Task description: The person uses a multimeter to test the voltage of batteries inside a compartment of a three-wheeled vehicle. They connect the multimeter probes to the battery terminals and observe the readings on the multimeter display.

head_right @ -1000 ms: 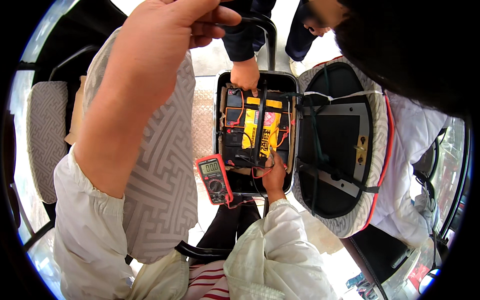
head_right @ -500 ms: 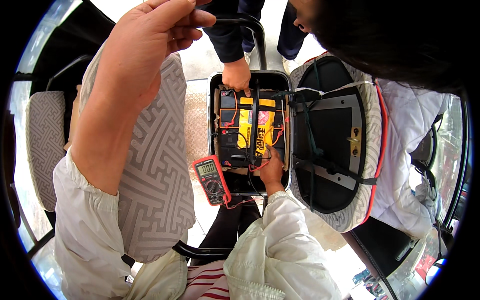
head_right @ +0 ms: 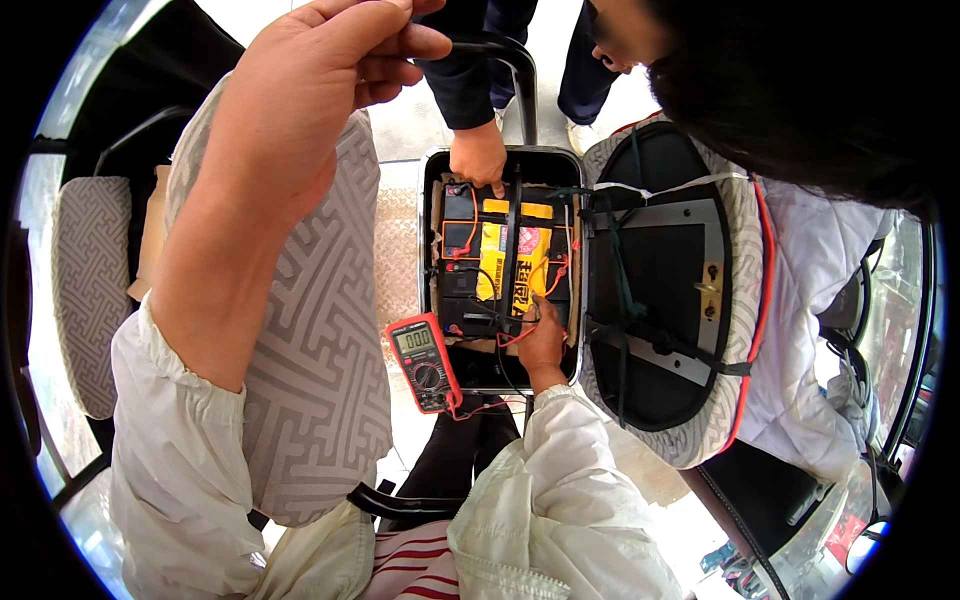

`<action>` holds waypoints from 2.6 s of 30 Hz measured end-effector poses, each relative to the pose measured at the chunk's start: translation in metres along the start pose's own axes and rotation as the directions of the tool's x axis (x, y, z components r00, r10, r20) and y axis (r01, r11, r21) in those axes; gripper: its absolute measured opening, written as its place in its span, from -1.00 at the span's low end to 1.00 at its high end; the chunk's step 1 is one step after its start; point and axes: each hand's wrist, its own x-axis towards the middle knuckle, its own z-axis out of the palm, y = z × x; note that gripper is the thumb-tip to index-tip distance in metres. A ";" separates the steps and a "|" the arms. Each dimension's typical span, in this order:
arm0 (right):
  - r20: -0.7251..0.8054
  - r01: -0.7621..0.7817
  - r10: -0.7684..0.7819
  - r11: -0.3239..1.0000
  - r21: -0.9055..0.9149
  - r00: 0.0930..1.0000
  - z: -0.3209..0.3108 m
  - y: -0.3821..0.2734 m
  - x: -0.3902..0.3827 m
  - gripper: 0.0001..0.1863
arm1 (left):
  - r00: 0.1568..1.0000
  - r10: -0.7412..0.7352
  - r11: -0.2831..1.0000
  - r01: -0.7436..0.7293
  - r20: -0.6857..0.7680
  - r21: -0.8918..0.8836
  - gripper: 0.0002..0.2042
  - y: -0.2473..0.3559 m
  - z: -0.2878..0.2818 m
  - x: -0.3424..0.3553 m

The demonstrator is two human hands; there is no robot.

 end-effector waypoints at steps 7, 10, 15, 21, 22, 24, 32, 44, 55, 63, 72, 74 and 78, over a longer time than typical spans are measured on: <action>-0.057 0.047 -0.048 0.999 -0.022 0.997 0.002 0.007 0.000 -0.65 | 0.998 0.039 0.999 -0.038 0.045 -0.032 -0.76 -0.005 -0.002 0.000; -0.045 0.036 -0.036 0.999 -0.011 0.998 0.003 0.003 -0.001 -0.66 | 0.998 0.038 0.999 -0.037 0.044 -0.018 -0.76 -0.002 -0.002 0.000; 0.005 -0.004 0.004 1.000 0.009 1.000 0.002 0.004 -0.002 -0.63 | 0.999 0.033 0.999 -0.032 0.036 -0.019 -0.76 -0.005 -0.002 -0.001; -0.040 0.052 -0.054 0.998 -0.037 0.998 0.003 0.013 -0.001 -0.67 | 0.999 -0.047 0.999 0.047 -0.001 0.002 -0.76 -0.001 0.004 0.003; -0.034 0.057 -0.058 0.998 -0.040 0.998 0.004 0.011 -0.002 -0.67 | 0.999 -0.047 0.999 0.047 0.001 0.003 -0.75 0.000 0.003 0.003; -0.032 0.063 -0.064 0.997 -0.039 0.997 0.007 0.009 -0.002 -0.67 | 0.999 0.006 1.000 -0.006 0.042 -0.018 -0.75 -0.001 -0.001 0.000; -0.019 0.036 -0.037 0.999 -0.018 0.999 0.006 0.006 -0.004 -0.64 | 0.999 0.000 1.000 0.000 0.038 0.003 -0.73 0.002 0.000 -0.003; -0.018 0.082 -0.082 0.996 -0.029 0.996 0.005 0.004 -0.004 -0.65 | 0.999 0.019 1.000 -0.019 0.035 -0.008 -0.75 -0.001 -0.001 -0.002; -0.016 0.079 -0.079 0.997 -0.020 0.997 0.004 0.000 -0.006 -0.67 | 0.999 0.000 1.000 0.001 0.032 -0.030 -0.77 -0.001 -0.002 -0.001; -0.022 0.103 -0.103 0.995 -0.020 0.994 0.004 0.001 -0.006 -0.67 | 1.000 0.010 1.000 -0.010 0.027 -0.003 -0.77 -0.002 -0.002 0.000; -0.019 0.091 -0.092 0.995 -0.036 0.996 0.005 0.000 -0.007 -0.67 | 1.000 0.004 1.000 -0.004 0.021 -0.011 -0.77 0.001 -0.001 -0.002; -0.020 0.093 -0.094 0.995 -0.039 0.995 0.005 0.001 -0.007 -0.66 | 0.999 -0.044 0.999 0.044 -0.023 0.017 -0.77 0.005 0.005 0.000; -0.018 0.097 -0.098 0.994 -0.055 0.995 0.003 0.003 -0.006 -0.66 | 1.000 -0.014 1.000 0.014 -0.003 0.003 -0.77 0.000 0.002 -0.001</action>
